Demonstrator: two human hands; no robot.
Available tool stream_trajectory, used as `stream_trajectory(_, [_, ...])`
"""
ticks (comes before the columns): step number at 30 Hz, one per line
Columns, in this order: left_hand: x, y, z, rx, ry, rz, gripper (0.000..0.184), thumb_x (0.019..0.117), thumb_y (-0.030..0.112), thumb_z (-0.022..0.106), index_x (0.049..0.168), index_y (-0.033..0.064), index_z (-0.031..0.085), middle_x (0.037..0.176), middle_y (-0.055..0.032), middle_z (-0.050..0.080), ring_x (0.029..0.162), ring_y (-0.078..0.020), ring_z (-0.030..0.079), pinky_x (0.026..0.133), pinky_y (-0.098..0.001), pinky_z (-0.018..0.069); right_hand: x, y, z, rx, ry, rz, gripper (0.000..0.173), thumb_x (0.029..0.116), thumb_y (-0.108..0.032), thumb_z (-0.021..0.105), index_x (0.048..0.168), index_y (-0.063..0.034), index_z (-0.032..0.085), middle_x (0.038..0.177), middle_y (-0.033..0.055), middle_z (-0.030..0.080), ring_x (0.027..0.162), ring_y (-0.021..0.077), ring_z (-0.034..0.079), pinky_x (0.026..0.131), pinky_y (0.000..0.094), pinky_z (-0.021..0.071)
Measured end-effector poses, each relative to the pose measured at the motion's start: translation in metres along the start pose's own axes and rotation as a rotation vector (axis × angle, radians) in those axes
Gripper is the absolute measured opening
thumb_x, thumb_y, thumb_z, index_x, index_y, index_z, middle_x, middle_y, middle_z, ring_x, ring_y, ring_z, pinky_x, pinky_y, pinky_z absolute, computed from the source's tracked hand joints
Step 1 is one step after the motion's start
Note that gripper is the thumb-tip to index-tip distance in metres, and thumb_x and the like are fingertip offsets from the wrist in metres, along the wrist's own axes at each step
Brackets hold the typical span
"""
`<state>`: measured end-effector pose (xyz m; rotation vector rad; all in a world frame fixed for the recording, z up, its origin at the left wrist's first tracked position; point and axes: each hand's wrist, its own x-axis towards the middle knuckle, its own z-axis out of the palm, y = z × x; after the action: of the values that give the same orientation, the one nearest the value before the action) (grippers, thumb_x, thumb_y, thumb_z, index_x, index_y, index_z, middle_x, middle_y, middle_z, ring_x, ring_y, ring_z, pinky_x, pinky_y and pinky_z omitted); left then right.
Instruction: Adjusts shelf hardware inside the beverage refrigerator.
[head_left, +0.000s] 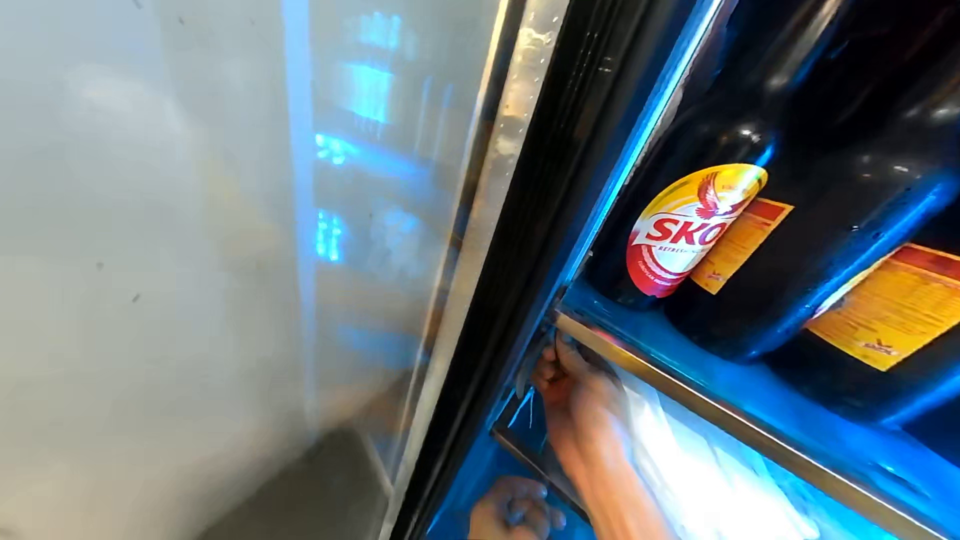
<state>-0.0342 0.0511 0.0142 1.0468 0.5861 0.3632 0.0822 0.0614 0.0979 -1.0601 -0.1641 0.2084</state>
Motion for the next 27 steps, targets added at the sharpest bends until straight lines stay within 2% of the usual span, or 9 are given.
stream_trajectory(2, [-0.001,0.003,0.002,-0.009,-0.001,-0.008,0.017,0.0984,0.0,0.054,0.111,-0.0051,0.065,0.084,-0.0073,0.072,0.072,-0.0148,0.068,0.066,-0.0316,0.0574,0.001,-0.003,0.0,-0.098,-0.014,-0.017,0.019,0.1062,-0.006,0.05,0.094,0.0025,0.061,0.065,0.0078,0.06,0.05,0.0128,0.055,0.049,0.0244,0.0507])
stream_trajectory(6, [-0.007,0.01,0.009,-0.007,0.011,-0.062,0.016,0.0981,-0.001,0.055,0.11,-0.0014,0.066,0.086,-0.0078,0.072,0.072,-0.0166,0.07,0.066,-0.0322,0.0593,-0.001,-0.013,-0.009,-0.332,-0.079,-0.001,0.021,0.1061,-0.018,0.055,0.094,-0.0029,0.064,0.065,0.0052,0.062,0.051,0.0125,0.057,0.05,0.0254,0.0508])
stream_trajectory(10, [-0.015,0.017,0.013,0.026,0.004,-0.085,0.016,0.0976,0.002,0.059,0.11,0.0034,0.068,0.087,-0.0057,0.073,0.072,-0.0148,0.07,0.065,-0.0307,0.0592,0.0,-0.028,-0.019,-0.568,-0.208,0.058,0.026,0.1072,-0.033,0.052,0.103,-0.0109,0.065,0.075,-0.002,0.064,0.059,0.0066,0.059,0.055,0.0209,0.0507])
stream_trajectory(12, [-0.017,0.019,0.013,0.046,0.008,-0.088,0.015,0.098,0.003,0.059,0.11,0.0055,0.068,0.087,-0.0044,0.073,0.072,-0.0137,0.071,0.064,-0.0295,0.0594,0.003,-0.035,-0.021,-0.613,-0.258,0.072,0.025,0.1066,-0.036,0.053,0.105,-0.0136,0.065,0.079,-0.0041,0.064,0.06,0.0047,0.057,0.056,0.0196,0.0497])
stream_trajectory(15, [-0.018,0.019,0.014,0.039,0.01,-0.1,0.013,0.0984,0.004,0.06,0.109,0.006,0.068,0.086,-0.0041,0.073,0.072,-0.0133,0.071,0.063,-0.0289,0.0598,0.004,-0.039,-0.015,-0.464,-0.203,0.031,0.018,0.1064,-0.027,0.053,0.102,-0.0118,0.063,0.076,-0.0025,0.06,0.058,0.0054,0.055,0.055,0.0199,0.0491])
stream_trajectory(20, [-0.016,0.02,0.013,0.024,0.022,-0.087,0.012,0.0975,0.004,0.06,0.106,0.0065,0.068,0.083,-0.0031,0.073,0.068,-0.0126,0.071,0.061,-0.0284,0.0588,0.002,-0.038,-0.019,-0.198,-0.247,0.022,0.019,0.1089,-0.027,0.047,0.099,-0.0158,0.058,0.075,-0.0052,0.054,0.06,0.0038,0.054,0.06,0.0174,0.0496])
stream_trajectory(24, [-0.015,0.021,0.013,0.0,0.02,-0.078,0.012,0.0975,0.003,0.06,0.106,0.0064,0.068,0.083,-0.0028,0.073,0.069,-0.0124,0.071,0.061,-0.0283,0.059,0.01,-0.032,-0.012,-0.154,-0.221,0.021,0.022,0.1102,-0.024,0.041,0.097,-0.0152,0.056,0.074,-0.0041,0.054,0.061,0.0055,0.054,0.061,0.0193,0.05])
stream_trajectory(27, [-0.014,0.022,0.013,-0.005,0.02,-0.075,0.013,0.0969,0.003,0.06,0.107,0.006,0.069,0.084,-0.0023,0.073,0.069,-0.012,0.071,0.061,-0.0283,0.0591,0.008,-0.024,-0.015,-0.216,-0.256,0.044,0.024,0.1101,-0.03,0.043,0.096,-0.0169,0.057,0.073,-0.0054,0.055,0.059,0.004,0.054,0.059,0.0177,0.0485])
